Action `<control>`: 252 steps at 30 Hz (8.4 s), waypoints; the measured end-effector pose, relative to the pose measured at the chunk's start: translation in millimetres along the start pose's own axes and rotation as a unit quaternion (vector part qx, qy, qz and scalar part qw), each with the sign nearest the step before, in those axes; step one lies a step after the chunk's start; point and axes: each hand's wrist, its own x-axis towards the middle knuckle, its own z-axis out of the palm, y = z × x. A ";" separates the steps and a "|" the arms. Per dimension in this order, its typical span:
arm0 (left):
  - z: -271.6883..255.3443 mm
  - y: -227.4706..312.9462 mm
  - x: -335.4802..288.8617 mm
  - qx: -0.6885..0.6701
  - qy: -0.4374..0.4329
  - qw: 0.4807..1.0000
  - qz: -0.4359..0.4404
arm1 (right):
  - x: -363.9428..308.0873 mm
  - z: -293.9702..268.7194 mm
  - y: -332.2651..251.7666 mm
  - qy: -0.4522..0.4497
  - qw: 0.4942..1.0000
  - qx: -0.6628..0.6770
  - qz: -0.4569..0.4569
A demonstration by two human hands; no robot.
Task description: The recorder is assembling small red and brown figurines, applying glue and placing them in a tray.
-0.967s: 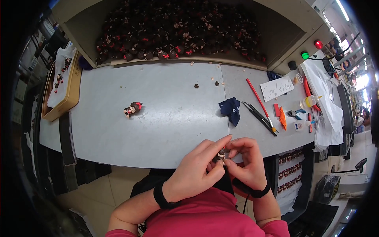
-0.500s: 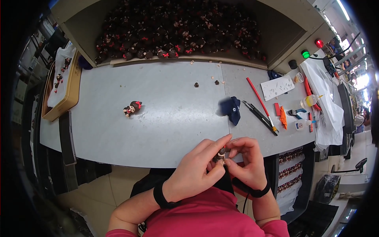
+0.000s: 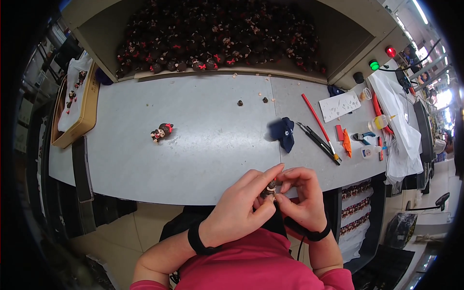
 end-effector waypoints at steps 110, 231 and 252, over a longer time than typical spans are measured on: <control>1.0 -1.4 2.0 -0.083 -0.026 0.993 -0.075 | 7.1 -22.3 -11.3 -0.079 0.996 0.046 0.016; 20.3 8.2 -2.4 0.136 0.020 0.982 -0.128 | -405.6 -306.0 58.8 0.404 0.814 -0.068 0.411; 13.2 4.0 -6.6 0.119 0.038 0.985 -0.119 | -396.1 -259.5 115.5 0.100 0.652 -0.259 0.705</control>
